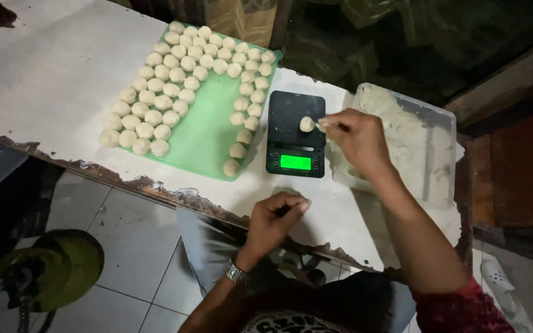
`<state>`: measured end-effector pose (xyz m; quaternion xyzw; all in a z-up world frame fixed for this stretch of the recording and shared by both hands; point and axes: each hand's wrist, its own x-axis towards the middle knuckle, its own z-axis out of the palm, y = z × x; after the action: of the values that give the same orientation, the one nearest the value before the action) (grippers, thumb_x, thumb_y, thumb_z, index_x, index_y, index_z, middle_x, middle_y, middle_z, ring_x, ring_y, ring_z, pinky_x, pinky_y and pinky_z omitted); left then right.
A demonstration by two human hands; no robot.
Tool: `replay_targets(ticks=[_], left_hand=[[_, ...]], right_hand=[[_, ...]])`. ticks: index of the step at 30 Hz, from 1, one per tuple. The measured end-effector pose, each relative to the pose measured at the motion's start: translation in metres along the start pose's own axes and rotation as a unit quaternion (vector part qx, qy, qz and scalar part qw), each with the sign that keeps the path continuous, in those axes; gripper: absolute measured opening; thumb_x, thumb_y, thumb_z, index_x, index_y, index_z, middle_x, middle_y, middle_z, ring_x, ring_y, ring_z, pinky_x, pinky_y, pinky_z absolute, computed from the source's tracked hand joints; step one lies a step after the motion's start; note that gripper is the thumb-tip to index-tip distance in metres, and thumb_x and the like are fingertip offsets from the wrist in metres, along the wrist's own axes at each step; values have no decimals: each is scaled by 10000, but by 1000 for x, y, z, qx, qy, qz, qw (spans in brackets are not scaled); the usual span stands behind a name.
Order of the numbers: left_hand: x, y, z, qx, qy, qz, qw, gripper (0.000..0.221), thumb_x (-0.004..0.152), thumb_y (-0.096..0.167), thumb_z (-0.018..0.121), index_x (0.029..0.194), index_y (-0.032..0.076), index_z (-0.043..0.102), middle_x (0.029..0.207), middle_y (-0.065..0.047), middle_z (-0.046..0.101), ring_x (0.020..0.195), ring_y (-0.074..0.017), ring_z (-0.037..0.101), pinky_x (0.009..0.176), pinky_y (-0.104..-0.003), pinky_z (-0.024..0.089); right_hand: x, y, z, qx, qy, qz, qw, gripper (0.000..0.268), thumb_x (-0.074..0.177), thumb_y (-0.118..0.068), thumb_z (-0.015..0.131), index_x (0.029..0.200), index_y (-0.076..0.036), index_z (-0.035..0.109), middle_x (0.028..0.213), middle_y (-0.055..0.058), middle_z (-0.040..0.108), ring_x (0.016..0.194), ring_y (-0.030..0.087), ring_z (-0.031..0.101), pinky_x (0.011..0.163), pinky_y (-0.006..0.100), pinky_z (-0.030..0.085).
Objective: Portioning dough using a digital scale and rolling it into small balls before placing them on a tray.
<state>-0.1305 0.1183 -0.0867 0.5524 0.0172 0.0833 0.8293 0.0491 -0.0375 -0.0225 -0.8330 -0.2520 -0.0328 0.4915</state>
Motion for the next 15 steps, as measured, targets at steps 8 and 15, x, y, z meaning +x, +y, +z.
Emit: replay_targets(ticks=[8, 15], left_hand=[[-3, 8, -7, -11, -9, 26, 1000, 113, 932, 67, 784, 999, -24, 783, 743, -91, 681, 767, -86, 549, 664, -288, 480], [-4, 9, -6, -10, -14, 35, 999, 72, 934, 53, 786, 971, -8, 784, 729, -56, 662, 763, -83, 534, 652, -288, 465]], right_hand=[[24, 14, 17, -184, -66, -51, 979, 136, 931, -25, 770, 1059, -41, 811, 933, 177, 733, 764, 332, 694, 685, 484, 560], [8, 5, -11, -63, 4, -23, 998, 187, 904, 28, 753, 1066, -53, 801, 952, 183, 740, 856, 247, 687, 751, 399, 552]])
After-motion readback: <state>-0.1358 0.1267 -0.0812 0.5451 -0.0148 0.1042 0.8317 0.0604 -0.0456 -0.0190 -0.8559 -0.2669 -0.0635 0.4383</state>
